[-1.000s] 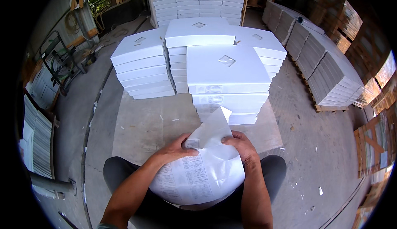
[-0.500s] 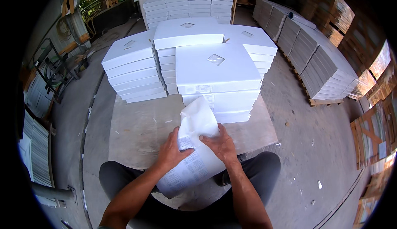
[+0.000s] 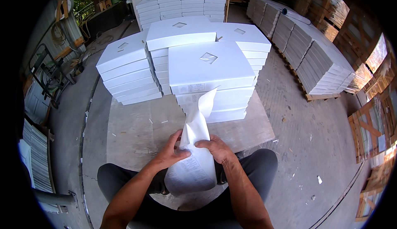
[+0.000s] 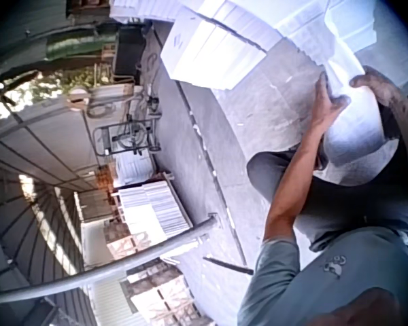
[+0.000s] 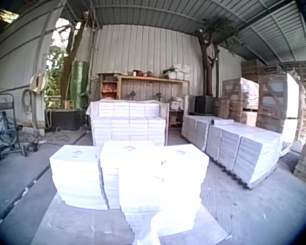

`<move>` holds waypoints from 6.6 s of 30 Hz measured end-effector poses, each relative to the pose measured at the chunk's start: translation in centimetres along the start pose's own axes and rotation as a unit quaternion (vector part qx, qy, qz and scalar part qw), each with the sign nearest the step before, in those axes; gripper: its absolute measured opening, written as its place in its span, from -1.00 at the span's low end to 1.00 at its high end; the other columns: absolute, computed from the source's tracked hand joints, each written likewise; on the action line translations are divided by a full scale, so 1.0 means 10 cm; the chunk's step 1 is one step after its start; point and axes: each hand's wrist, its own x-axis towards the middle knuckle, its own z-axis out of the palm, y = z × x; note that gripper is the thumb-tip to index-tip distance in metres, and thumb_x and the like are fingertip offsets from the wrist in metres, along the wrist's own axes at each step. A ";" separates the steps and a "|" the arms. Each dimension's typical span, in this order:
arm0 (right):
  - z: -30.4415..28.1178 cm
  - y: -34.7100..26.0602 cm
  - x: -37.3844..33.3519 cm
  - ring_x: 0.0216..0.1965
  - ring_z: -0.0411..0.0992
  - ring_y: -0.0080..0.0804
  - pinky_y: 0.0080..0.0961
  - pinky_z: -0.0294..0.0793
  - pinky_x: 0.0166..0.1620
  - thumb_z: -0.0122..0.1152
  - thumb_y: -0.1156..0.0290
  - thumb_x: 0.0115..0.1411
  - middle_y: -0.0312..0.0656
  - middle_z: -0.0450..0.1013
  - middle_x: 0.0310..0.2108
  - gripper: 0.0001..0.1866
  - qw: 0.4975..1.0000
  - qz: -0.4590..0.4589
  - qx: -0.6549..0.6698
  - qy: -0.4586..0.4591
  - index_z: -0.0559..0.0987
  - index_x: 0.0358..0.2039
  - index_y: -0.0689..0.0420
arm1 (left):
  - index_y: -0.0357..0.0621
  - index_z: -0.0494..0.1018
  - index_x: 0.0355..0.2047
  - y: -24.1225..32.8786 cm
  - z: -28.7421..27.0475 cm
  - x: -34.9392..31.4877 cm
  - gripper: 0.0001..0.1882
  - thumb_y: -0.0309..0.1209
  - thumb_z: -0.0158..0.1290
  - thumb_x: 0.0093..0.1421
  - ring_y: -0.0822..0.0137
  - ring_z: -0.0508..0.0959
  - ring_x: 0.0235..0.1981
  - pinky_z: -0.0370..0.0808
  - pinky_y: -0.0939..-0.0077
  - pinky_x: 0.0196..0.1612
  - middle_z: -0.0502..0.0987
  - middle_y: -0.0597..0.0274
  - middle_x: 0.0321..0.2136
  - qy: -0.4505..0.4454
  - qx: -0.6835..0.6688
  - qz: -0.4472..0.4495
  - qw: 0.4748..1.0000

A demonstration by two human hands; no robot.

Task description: The person sits in a warehouse and applies printed labels to the sides of stacked white boxes. They peel labels from a sheet, align them on the box, and smooth them down by hand, repeating the process for multiple boxes.

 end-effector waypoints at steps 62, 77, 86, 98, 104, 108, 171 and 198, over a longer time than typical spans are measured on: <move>0.32 0.09 0.08 -0.06 0.48 -0.21 -0.34 0.47 0.02 0.38 0.36 0.15 -0.05 0.52 -0.09 -0.59 0.879 -0.239 -0.298 0.285 0.54 -0.02 0.26 | -0.26 0.54 -0.41 0.08 -0.08 0.10 -0.69 -0.26 0.08 0.37 0.60 0.34 -0.47 0.29 0.59 -0.40 0.44 0.44 -0.53 0.101 -0.227 -0.122 0.961; 0.45 0.13 -0.06 -0.06 0.44 -0.15 -0.28 0.48 0.00 0.44 0.50 0.02 -0.17 0.49 -0.14 -0.62 0.759 -0.409 -0.494 0.113 0.66 -0.09 0.00 | -0.19 0.45 -0.53 -0.05 -0.07 0.13 -0.67 -0.31 0.08 0.37 0.65 0.26 -0.59 0.23 0.61 -0.54 0.33 0.51 -0.64 0.167 -0.119 -0.069 0.976; 0.50 0.14 -0.06 -0.11 0.46 -0.14 -0.26 0.48 -0.03 0.42 0.55 0.01 -0.18 0.50 -0.18 -0.75 0.739 -0.437 -0.493 0.140 0.63 -0.25 0.08 | -0.18 0.46 -0.54 -0.05 -0.06 0.13 -0.68 -0.31 0.08 0.36 0.62 0.29 -0.61 0.24 0.60 -0.54 0.35 0.48 -0.65 0.173 -0.113 -0.076 0.975; 0.60 0.22 -0.01 -0.22 0.48 -0.18 -0.25 0.41 -0.11 0.36 0.53 0.05 -0.22 0.50 -0.31 -0.81 0.673 -0.477 -0.550 0.133 0.49 -0.37 0.11 | -0.34 0.49 -0.54 -0.17 -0.11 0.15 -0.63 -0.24 0.09 0.25 0.44 0.41 -0.63 0.35 0.39 -0.50 0.46 0.20 -0.67 0.205 -0.149 -0.179 0.951; 0.66 0.29 0.02 -0.25 0.48 -0.19 -0.25 0.41 -0.12 0.34 0.55 0.05 -0.22 0.49 -0.35 -0.80 0.639 -0.489 -0.580 0.125 0.47 -0.37 0.10 | -0.25 0.53 -0.52 -0.25 -0.13 0.19 -0.69 -0.27 0.12 0.26 0.49 0.44 -0.67 0.32 0.54 -0.64 0.48 0.30 -0.65 0.222 -0.154 -0.230 0.935; 0.63 0.30 0.04 -0.24 0.48 -0.18 -0.25 0.41 -0.12 0.34 0.55 0.05 -0.21 0.49 -0.35 -0.79 0.660 -0.472 -0.568 0.136 0.47 -0.35 0.09 | -0.31 0.54 -0.50 -0.19 -0.13 0.20 -0.64 -0.22 0.10 0.24 0.42 0.49 -0.64 0.39 0.42 -0.55 0.52 0.20 -0.65 0.216 -0.170 -0.233 0.933; 0.13 -0.07 0.01 -0.34 0.51 -0.54 -0.55 0.52 -0.22 0.39 0.39 0.20 -0.23 0.61 -0.31 -0.67 0.982 -0.123 -0.040 0.137 0.64 -0.07 0.28 | -0.23 0.56 -0.21 0.25 -0.53 0.06 -0.77 -0.32 0.11 0.25 0.43 0.57 -0.35 0.51 0.51 -0.28 0.63 0.21 -0.31 -0.077 -0.260 -0.234 0.934; -0.21 0.09 0.22 -0.23 0.57 -0.39 -0.44 0.57 -0.09 0.39 0.44 0.16 -0.07 0.60 -0.18 -0.53 0.990 -0.074 -0.046 0.114 0.54 0.05 0.37 | -0.42 0.55 -0.17 0.57 -1.47 -0.30 -0.79 -0.57 0.01 0.25 0.20 0.66 -0.33 0.61 0.35 -0.20 0.64 0.00 -0.33 -0.084 -0.352 -0.047 0.931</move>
